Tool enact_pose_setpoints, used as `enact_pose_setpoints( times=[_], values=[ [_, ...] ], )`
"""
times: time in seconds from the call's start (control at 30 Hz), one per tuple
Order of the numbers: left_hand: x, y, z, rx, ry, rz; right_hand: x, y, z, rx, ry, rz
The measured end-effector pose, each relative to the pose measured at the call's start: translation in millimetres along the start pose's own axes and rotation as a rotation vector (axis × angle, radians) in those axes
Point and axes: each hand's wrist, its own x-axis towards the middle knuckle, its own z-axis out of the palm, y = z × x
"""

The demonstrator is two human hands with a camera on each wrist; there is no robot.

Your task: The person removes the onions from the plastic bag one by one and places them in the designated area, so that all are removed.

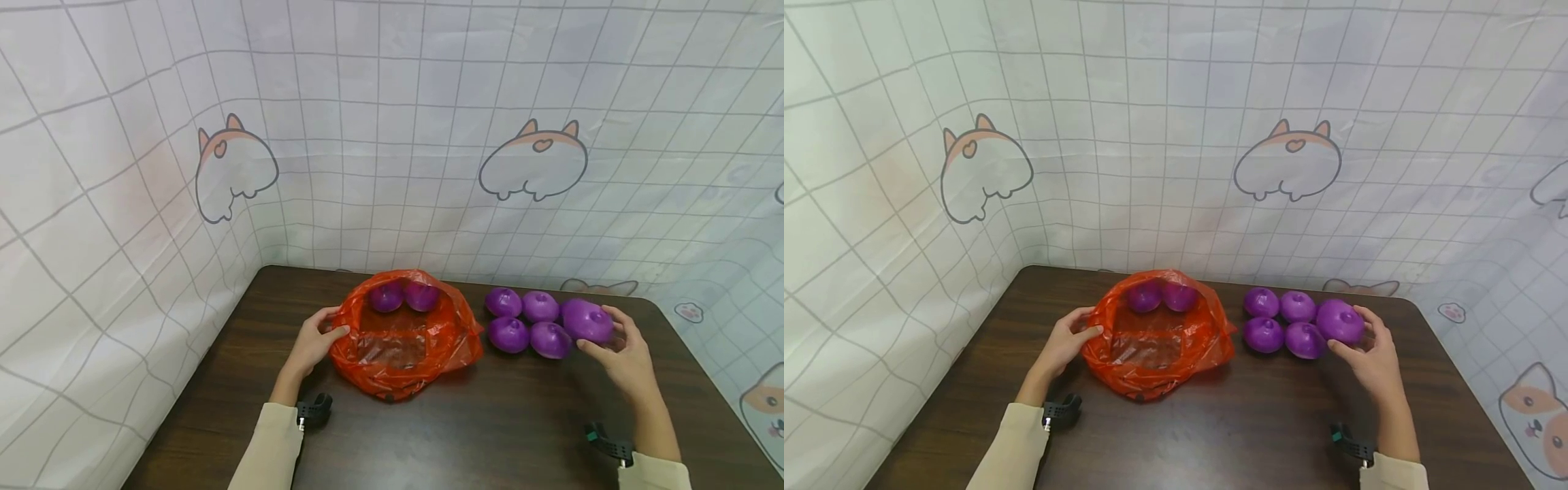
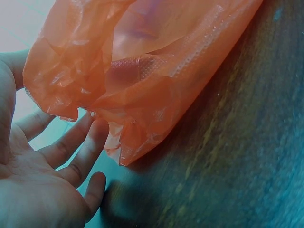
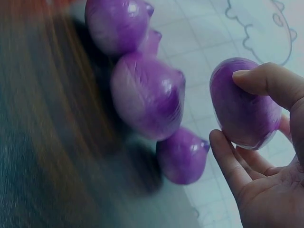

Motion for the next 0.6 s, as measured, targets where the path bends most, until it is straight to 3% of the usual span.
enact_pose_setpoints(
  times=[0.17,0.43,0.6],
  values=[
    [-7.2,10.6,-1.4,0.008,-0.01,0.023,-1.5,13,-3,-0.002,-0.006,0.02],
    [10.9,-21.1,-0.2,0.016,0.006,-0.002,-3.3,29,-9,-0.011,-0.02,0.076],
    [13.4,-25.9,-0.8,0.01,0.008,0.014,-2.9,37,-10,-0.021,-0.057,0.128]
  ],
)
